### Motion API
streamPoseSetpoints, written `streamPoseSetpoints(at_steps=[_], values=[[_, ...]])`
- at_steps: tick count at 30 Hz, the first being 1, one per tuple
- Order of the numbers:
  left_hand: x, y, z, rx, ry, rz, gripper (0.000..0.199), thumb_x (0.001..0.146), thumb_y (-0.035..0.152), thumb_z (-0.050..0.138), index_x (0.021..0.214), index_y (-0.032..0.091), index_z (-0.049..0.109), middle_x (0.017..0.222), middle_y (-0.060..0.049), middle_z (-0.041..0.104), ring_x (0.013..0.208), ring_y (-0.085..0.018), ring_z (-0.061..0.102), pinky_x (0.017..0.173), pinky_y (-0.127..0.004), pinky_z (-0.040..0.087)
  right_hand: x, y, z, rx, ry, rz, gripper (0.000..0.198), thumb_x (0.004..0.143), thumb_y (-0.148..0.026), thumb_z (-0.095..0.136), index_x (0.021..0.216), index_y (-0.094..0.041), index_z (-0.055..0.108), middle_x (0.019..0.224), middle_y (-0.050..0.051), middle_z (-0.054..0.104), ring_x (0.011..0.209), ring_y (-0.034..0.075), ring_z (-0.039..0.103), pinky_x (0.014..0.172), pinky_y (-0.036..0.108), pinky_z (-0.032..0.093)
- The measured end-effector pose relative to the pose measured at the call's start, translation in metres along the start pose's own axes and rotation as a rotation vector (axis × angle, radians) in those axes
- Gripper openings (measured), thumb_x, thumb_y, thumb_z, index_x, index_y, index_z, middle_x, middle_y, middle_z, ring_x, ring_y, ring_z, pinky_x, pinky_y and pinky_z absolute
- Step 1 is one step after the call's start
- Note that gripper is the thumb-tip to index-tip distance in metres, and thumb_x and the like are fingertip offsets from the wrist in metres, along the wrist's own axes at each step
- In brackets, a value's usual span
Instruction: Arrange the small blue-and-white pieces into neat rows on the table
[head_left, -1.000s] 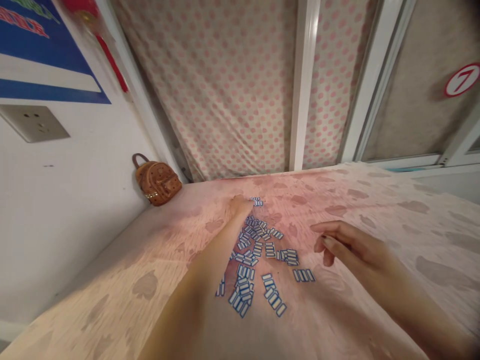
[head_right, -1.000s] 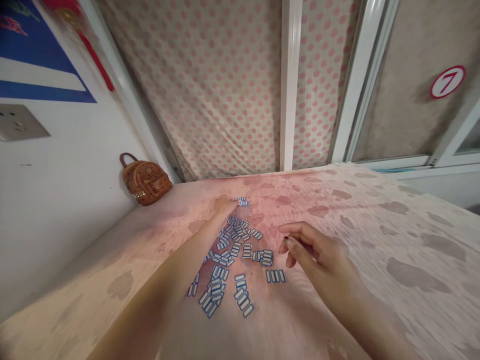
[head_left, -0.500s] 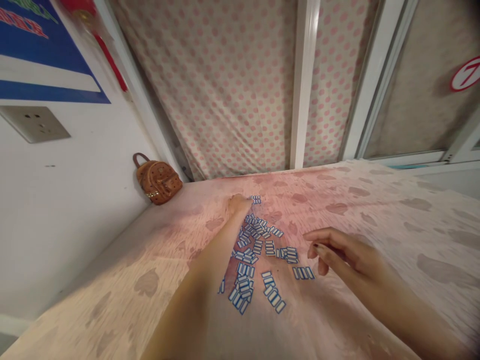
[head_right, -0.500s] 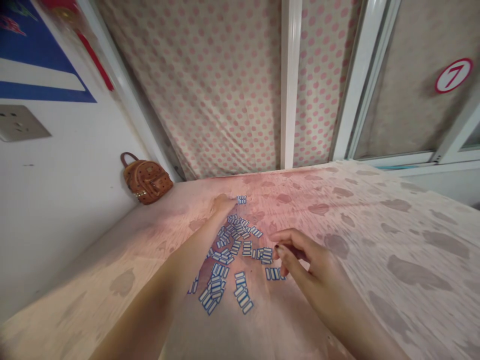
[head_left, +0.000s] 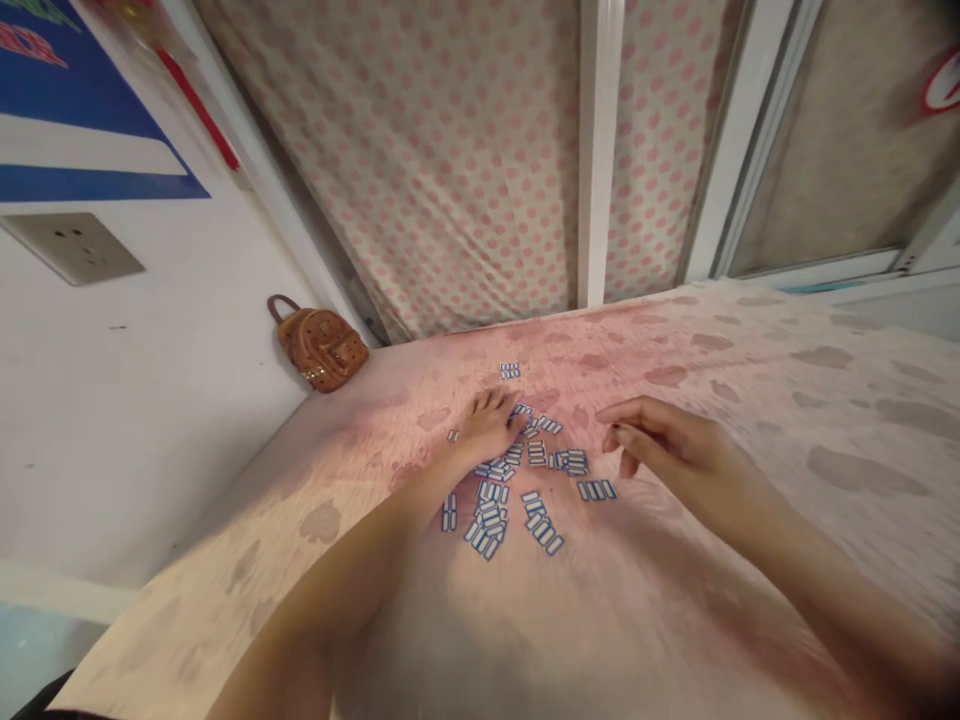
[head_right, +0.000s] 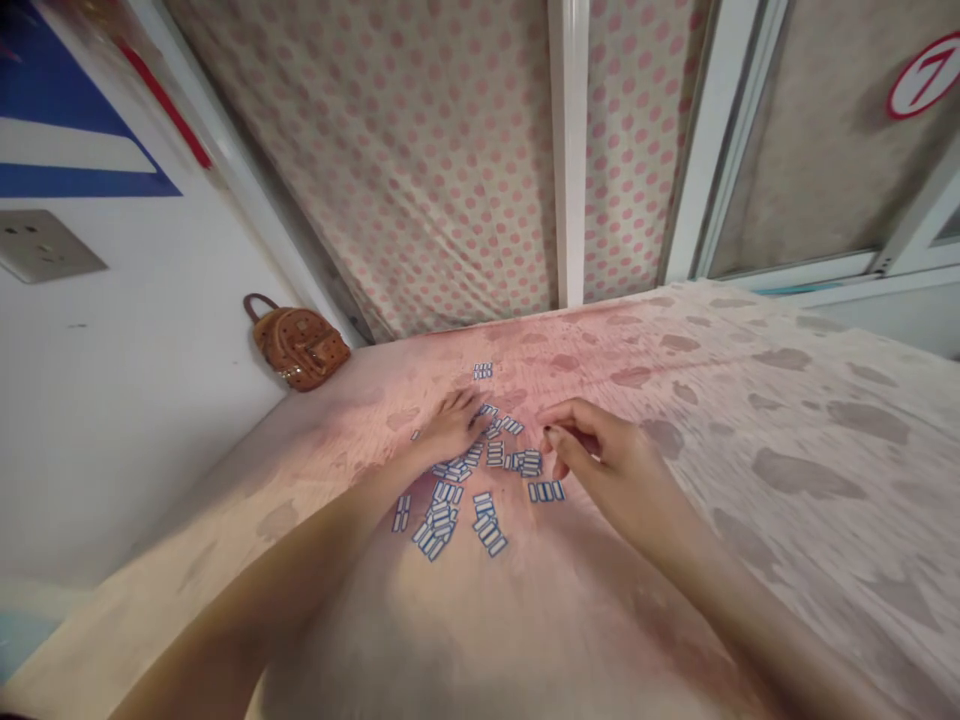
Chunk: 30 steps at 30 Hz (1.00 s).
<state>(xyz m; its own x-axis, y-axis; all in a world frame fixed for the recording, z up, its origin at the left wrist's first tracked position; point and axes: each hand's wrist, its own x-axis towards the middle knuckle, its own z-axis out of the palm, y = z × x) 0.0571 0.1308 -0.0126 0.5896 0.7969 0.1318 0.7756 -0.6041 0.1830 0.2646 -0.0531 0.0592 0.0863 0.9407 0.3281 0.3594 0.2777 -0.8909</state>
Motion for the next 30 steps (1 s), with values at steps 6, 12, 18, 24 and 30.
streamPoseSetpoints(at_steps=[6, 12, 18, 24, 30], values=[[-0.044, 0.025, 0.0, 0.008, -0.151, 0.14, 0.071, 0.099, 0.058, 0.013, 0.156, 0.016, 0.023, 0.163, -0.01, 0.017, 0.151, -0.026, 0.012, 0.123, -0.044, 0.01, 0.01, 0.015, 0.005, 0.075, 0.014, 0.02, 0.019, 0.081, -0.038, 0.06, 0.087, -0.02, 0.064, 0.071, 0.002, 0.067, 0.055, 0.013, 0.061, 0.058, 0.029, 0.051], [-0.092, 0.059, -0.02, -0.081, -0.278, 0.287, 0.071, 0.098, 0.06, 0.009, 0.158, 0.022, 0.012, 0.165, -0.004, 0.009, 0.152, -0.021, 0.006, 0.123, -0.041, 0.006, 0.022, 0.042, 0.01, 0.172, 0.043, 0.095, 0.021, 0.075, -0.041, 0.066, 0.08, -0.021, 0.066, 0.069, 0.003, 0.067, 0.056, 0.014, 0.06, 0.058, 0.031, 0.053], [-0.06, 0.025, -0.022, -0.095, -0.13, 0.023, 0.073, 0.098, 0.058, 0.009, 0.157, 0.015, 0.018, 0.164, -0.009, 0.009, 0.152, -0.025, 0.001, 0.123, -0.046, 0.006, 0.036, 0.026, 0.018, 0.198, -0.003, 0.137, 0.012, 0.076, -0.032, 0.066, 0.076, -0.02, 0.067, 0.073, 0.004, 0.069, 0.062, 0.015, 0.063, 0.063, 0.031, 0.055], [-0.011, 0.001, -0.001, -0.001, -0.129, -0.07, 0.078, 0.097, 0.059, 0.013, 0.154, 0.007, 0.024, 0.162, -0.016, 0.019, 0.151, -0.03, 0.014, 0.121, -0.05, 0.014, 0.056, 0.017, 0.04, 0.227, 0.004, 0.099, 0.012, 0.077, -0.029, 0.064, 0.082, -0.018, 0.066, 0.073, 0.004, 0.069, 0.059, 0.014, 0.062, 0.062, 0.029, 0.053], [-0.046, 0.01, -0.008, -0.1, -0.17, 0.122, 0.075, 0.097, 0.06, 0.016, 0.154, 0.012, 0.027, 0.162, -0.011, 0.02, 0.151, -0.024, 0.015, 0.123, -0.043, 0.013, 0.059, 0.045, 0.049, 0.221, 0.079, 0.103, 0.008, 0.077, -0.027, 0.059, 0.078, -0.019, 0.063, 0.07, 0.003, 0.068, 0.059, 0.014, 0.062, 0.06, 0.027, 0.052]])
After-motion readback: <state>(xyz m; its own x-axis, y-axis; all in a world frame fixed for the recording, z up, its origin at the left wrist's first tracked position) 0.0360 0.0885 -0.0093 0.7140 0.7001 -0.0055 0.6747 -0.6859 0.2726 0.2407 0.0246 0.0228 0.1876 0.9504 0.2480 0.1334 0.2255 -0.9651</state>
